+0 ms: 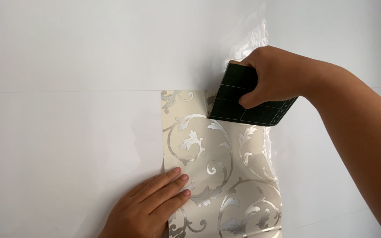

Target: Applying a patterned vinyl wrap to a flat white surface using a squeegee to remove air bubbles.

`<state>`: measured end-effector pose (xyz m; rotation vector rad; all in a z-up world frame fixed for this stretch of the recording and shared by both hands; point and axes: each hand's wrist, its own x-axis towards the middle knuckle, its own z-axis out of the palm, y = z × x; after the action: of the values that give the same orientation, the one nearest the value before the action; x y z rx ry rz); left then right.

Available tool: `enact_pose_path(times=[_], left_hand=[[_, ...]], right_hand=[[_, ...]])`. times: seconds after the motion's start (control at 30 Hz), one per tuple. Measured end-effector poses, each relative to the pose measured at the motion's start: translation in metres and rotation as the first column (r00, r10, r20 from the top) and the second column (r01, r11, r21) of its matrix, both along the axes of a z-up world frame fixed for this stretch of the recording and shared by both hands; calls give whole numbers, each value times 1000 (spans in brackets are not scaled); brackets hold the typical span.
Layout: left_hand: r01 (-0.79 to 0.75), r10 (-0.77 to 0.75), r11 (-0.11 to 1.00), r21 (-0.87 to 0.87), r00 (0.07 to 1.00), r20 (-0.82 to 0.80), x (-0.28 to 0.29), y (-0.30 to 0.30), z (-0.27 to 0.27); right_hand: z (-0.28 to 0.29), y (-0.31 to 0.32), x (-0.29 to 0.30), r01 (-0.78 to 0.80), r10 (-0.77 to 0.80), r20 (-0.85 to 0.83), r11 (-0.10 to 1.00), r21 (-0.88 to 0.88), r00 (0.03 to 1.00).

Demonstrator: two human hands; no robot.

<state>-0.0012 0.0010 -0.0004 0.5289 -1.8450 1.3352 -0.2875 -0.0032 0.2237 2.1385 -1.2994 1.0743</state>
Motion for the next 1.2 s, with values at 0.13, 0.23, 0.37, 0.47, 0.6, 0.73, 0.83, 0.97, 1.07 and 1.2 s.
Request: enact_pose_path(times=[0.13,0.23,0.37,0.47,0.6,0.73,0.83,0.97,1.07,1.2], left_hand=[[-8,8,1000,-5,1000,3,-1,3,1],[-4,4,1000,25,1000,-3,-1,3,0],[7,-7,1000,-9,1000,15,-2,3,4],[-1,1,1000,-1,1000,-5,-3,6,2],[-21,22,999,38,999,-34,-4,10,1],[-3,4,999,32,1000,-25,-4,13,3],[47,-47,999,2,999,-12,-5,9,5],[46,-47,999,-26,999,-24,-7,12,4],[42,-42,999,-9,999,-9,-4,12,5],[35,-36,999,-18,999,-15,-5,12,4]], right_hand=[[-16,1,13,-12,23,-102,994,107,994],[-25,5,18,-4,34,-178,986,167,983],[-4,13,24,-50,53,-108,998,27,993],[-10,21,47,-130,124,-175,991,-24,977],[-30,34,69,-108,139,-271,986,125,952],[-16,34,67,-150,161,-284,987,60,945],[-19,39,76,-149,130,-293,988,-45,947],[-27,40,81,-142,161,-349,987,79,923],[-18,39,78,-156,163,-316,987,45,935],[-31,36,82,-157,180,-324,983,95,929]])
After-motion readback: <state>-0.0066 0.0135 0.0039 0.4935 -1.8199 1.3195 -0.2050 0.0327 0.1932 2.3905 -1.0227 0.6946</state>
